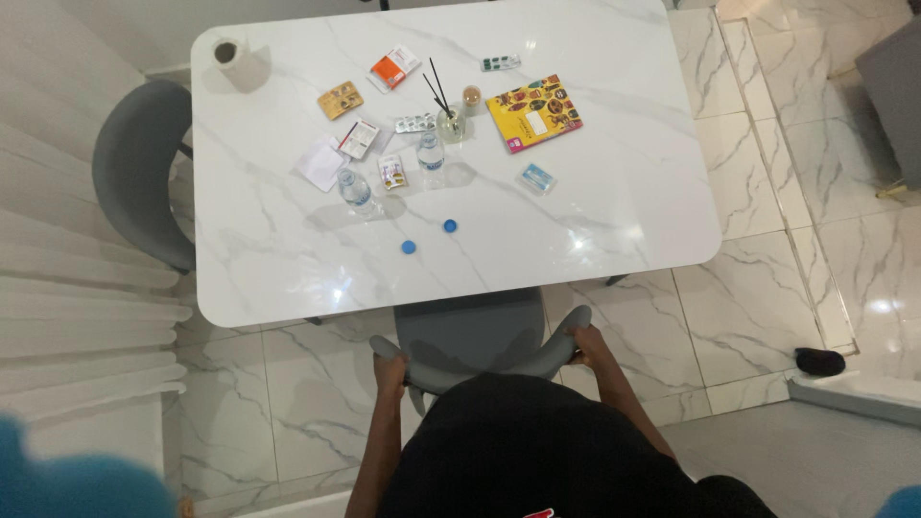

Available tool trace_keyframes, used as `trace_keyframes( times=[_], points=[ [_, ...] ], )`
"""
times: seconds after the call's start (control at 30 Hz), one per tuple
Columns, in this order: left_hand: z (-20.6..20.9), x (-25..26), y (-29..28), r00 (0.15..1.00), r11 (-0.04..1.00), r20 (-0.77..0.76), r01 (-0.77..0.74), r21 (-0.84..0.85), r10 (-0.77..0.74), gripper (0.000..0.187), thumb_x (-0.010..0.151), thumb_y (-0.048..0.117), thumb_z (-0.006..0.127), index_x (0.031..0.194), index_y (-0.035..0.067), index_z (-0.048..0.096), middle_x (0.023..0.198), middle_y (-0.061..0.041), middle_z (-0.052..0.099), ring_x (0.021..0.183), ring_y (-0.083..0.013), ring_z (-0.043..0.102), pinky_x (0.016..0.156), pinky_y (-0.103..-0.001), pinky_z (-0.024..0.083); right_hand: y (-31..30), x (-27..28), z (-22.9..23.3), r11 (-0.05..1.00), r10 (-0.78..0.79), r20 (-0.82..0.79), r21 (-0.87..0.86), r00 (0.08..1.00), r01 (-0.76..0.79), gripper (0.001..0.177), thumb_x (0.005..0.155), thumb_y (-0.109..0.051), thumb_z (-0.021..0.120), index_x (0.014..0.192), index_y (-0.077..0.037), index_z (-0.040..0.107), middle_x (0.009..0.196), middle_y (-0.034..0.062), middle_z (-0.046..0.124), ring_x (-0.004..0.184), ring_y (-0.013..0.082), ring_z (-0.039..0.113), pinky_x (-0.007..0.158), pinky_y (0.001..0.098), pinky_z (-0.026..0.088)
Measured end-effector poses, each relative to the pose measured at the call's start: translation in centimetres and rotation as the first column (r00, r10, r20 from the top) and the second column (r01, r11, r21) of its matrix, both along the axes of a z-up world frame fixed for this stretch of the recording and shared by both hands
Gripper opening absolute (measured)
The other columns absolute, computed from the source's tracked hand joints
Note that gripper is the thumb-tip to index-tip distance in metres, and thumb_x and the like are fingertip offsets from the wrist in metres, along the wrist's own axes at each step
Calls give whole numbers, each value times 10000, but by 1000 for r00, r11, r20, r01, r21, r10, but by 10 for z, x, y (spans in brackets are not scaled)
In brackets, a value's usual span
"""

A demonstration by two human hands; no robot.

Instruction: The person moves three chairs one by one from a living area to a white dining table.

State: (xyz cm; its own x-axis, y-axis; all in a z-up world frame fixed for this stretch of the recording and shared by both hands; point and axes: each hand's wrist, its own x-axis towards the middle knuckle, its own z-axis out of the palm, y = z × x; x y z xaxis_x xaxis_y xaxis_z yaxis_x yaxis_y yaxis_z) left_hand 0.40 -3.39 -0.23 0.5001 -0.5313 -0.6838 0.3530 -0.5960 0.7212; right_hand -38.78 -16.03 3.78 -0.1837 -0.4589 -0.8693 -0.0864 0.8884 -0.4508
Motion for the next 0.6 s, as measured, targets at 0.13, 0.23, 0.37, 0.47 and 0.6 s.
trace_keyframes(
  times=[0.13, 0.23, 0.37, 0.47, 0.6],
  points=[
    [4, 1, 9, 999, 999, -22, -30, -35, 29, 645, 750, -86, 661, 1355, -14, 449, 1161, -161, 612, 1050, -288, 615, 901, -380, 500, 11, 3, 1, 998, -13, 39, -66, 999, 16, 651, 896, -170, 657, 1460, 34, 404, 1354, 327, 556, 1125, 526, 630, 796, 622, 617],
    [1, 1, 9, 996, 997, -65, -63, -52, 60, 664, 766, -76, 616, 1406, -10, 449, 1208, -180, 600, 1085, -312, 598, 909, -418, 501, 16, -1, 1, 993, -40, 72, -105, 997, 47, 657, 912, -169, 657, 1474, 40, 388, 1349, 345, 567, 1137, 535, 635, 823, 618, 601],
    [-2, 3, 4, 1000, 986, -14, -16, -165, 13, 771, 790, -81, 623, 1506, 1, 350, 1383, -187, 551, 1235, -312, 552, 1040, -375, 430, 16, 6, -3, 988, -81, 103, -120, 991, 93, 674, 913, -171, 683, 1485, 26, 386, 1375, 305, 553, 1196, 503, 594, 907, 617, 564],
    [0, 3, -1, 1000, 977, -4, -17, -211, 17, 828, 801, -71, 619, 1559, 24, 301, 1455, -178, 499, 1285, -308, 521, 1051, -375, 430, 13, 24, -4, 975, -122, 159, -165, 980, 148, 695, 898, -154, 681, 1500, -1, 369, 1396, 282, 527, 1231, 488, 554, 937, 641, 533],
    [-5, 3, -3, 999, 963, -12, -52, -265, 50, 822, 807, -71, 643, 1561, 6, 324, 1463, -201, 509, 1292, -327, 530, 1061, -379, 431, 0, 31, -8, 975, -57, 152, -202, 987, 88, 678, 888, -165, 694, 1487, -6, 418, 1402, 256, 556, 1237, 468, 556, 938, 637, 513]
  ],
)
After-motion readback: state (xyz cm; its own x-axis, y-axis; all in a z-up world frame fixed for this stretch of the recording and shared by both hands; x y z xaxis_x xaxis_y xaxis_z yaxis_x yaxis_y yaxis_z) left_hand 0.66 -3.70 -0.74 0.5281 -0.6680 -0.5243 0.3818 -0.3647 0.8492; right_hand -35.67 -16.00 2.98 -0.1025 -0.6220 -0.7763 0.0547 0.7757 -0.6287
